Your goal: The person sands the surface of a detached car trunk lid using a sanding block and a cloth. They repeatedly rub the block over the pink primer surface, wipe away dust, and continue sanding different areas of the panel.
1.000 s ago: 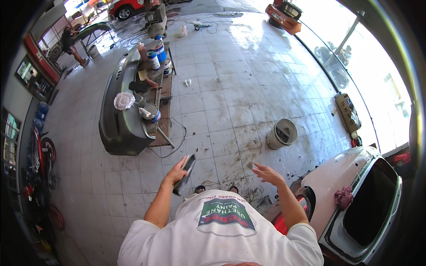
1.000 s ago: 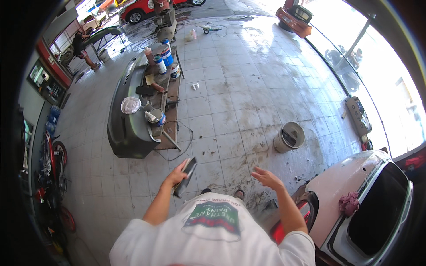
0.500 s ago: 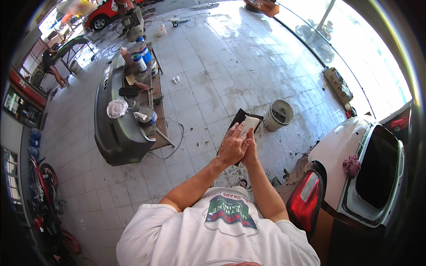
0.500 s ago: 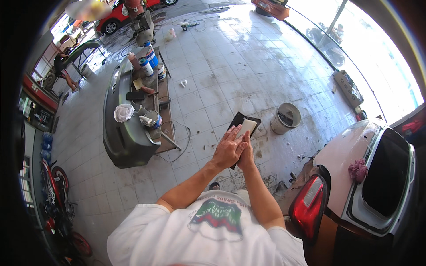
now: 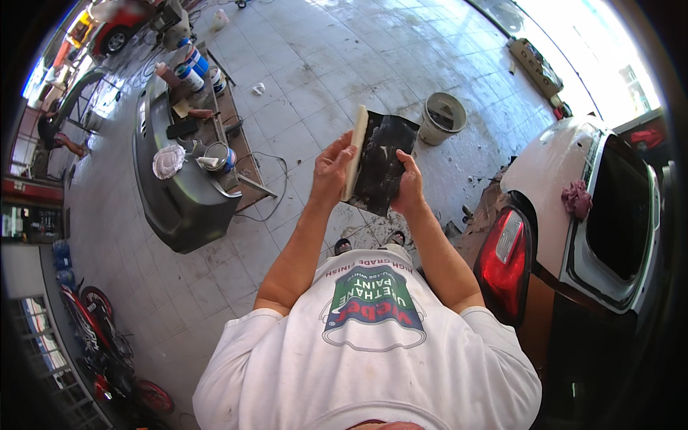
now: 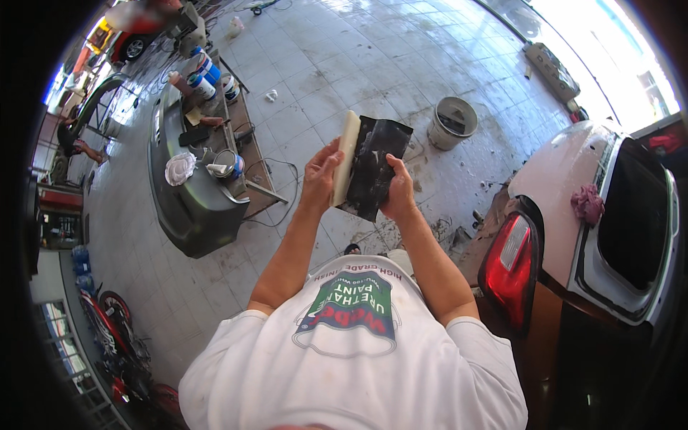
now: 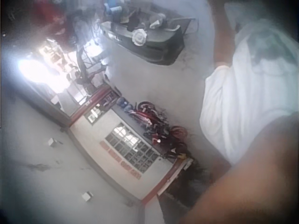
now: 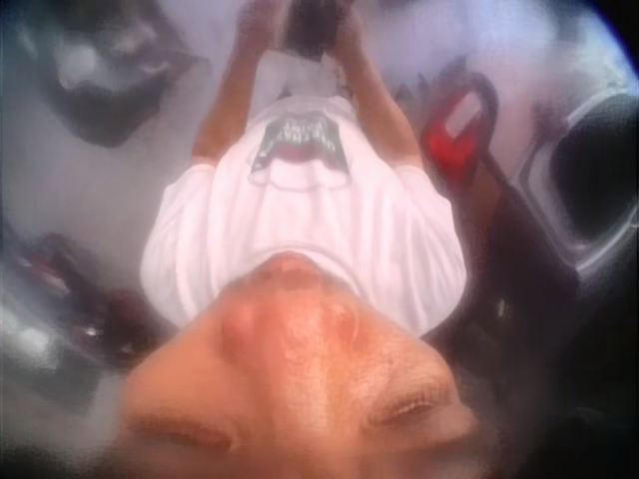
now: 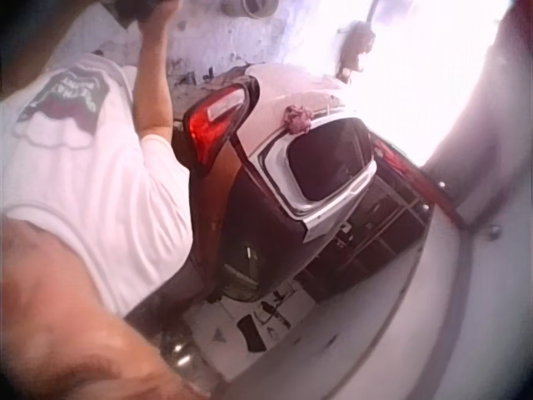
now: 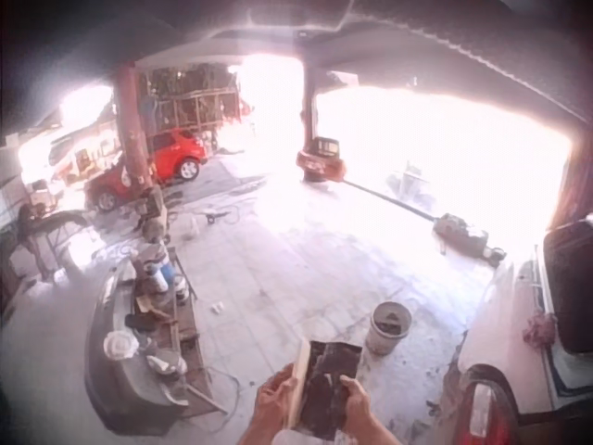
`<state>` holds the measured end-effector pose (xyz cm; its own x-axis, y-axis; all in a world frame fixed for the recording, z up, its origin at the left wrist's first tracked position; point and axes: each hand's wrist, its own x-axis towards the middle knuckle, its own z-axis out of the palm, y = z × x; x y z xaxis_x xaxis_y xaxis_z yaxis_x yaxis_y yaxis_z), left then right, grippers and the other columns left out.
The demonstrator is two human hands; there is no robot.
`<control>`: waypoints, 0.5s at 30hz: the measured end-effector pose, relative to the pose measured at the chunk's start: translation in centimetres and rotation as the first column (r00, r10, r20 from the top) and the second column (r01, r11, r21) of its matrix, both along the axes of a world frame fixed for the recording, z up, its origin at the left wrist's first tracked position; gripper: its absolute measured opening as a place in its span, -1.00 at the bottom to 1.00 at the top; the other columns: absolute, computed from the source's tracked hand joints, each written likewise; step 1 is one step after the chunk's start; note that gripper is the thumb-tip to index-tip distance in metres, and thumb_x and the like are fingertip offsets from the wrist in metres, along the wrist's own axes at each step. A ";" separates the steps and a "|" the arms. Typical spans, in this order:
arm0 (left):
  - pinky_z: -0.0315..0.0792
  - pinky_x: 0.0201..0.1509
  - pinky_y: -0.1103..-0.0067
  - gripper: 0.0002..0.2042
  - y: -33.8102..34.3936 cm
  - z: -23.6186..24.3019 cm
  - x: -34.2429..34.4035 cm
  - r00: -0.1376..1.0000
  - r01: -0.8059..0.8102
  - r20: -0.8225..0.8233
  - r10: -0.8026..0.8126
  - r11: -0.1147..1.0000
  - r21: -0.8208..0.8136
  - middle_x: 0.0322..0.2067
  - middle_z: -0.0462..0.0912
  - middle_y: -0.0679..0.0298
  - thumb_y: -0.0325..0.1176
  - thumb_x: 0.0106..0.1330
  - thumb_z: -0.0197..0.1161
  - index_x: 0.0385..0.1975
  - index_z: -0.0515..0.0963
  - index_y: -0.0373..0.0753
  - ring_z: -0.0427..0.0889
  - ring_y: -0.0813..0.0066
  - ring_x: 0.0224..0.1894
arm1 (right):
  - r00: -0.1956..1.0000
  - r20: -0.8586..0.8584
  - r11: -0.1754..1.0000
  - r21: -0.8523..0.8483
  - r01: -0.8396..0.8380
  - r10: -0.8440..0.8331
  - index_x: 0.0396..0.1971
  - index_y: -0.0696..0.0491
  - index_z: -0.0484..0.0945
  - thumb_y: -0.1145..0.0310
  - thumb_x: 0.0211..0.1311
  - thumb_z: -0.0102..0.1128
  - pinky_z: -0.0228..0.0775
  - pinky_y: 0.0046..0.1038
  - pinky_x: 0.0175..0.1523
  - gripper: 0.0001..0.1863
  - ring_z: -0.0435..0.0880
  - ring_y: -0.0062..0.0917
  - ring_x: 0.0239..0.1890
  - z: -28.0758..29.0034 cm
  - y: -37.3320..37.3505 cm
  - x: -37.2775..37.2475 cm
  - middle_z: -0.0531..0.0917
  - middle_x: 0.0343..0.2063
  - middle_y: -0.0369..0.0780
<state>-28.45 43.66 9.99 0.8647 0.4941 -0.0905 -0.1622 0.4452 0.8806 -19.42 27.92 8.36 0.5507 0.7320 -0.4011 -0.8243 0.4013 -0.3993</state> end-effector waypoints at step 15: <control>0.64 0.19 0.54 -0.38 -9.7 -1.9 9.5 0.941 0.336 0.053 -0.333 0.911 -0.239 0.26 0.64 0.13 0.06 0.76 -0.14 0.48 0.39 -0.38 0.68 0.44 0.18 | 0.802 0.591 0.897 -0.397 0.195 0.087 0.69 -0.23 0.12 -0.13 0.64 0.09 0.22 -0.11 0.54 -0.23 0.06 -0.33 0.68 0.9 -6.4 5.6 0.12 0.69 -0.22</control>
<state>-18.90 33.99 8.06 0.9771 0.1401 -0.1601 0.0244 0.6736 0.7387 -13.86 21.54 9.23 0.8108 0.5307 -0.2470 -0.3577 0.1152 -0.9267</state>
